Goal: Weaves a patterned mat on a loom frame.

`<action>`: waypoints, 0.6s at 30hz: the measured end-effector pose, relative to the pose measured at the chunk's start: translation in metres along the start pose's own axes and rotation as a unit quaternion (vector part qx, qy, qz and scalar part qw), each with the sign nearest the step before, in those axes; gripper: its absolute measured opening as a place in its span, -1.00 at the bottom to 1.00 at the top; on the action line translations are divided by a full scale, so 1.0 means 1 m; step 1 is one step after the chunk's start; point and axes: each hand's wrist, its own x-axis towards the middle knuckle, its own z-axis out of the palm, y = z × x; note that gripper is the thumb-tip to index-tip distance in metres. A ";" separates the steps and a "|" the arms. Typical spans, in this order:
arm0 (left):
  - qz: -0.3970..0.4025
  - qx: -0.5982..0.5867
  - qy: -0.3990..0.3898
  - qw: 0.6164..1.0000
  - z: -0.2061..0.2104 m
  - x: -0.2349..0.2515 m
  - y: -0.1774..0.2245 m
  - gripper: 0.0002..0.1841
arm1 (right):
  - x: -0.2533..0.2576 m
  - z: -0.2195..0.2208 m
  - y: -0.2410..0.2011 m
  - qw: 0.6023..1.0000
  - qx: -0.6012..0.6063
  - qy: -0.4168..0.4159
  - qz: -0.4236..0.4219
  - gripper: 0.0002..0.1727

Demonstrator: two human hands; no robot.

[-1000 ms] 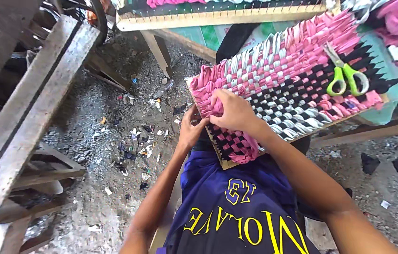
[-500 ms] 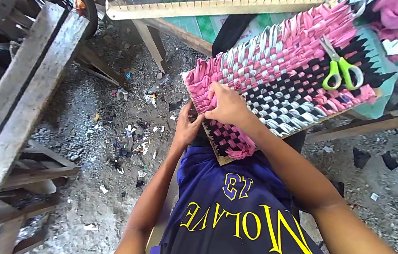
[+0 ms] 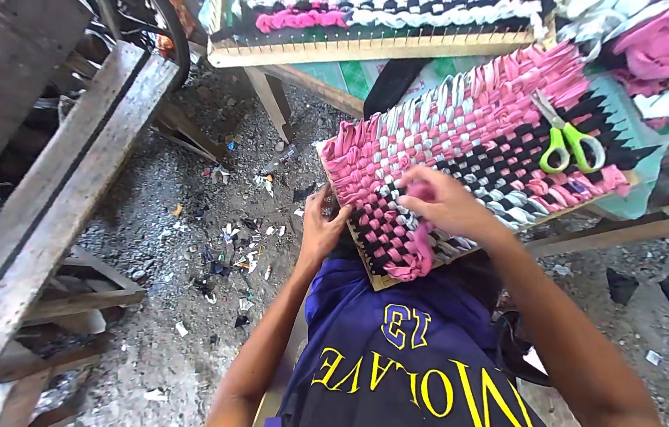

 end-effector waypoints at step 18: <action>0.225 0.225 0.024 0.948 -0.022 0.056 0.068 -0.75 | -0.122 0.044 -0.007 0.971 -0.204 0.015 -0.121 -0.75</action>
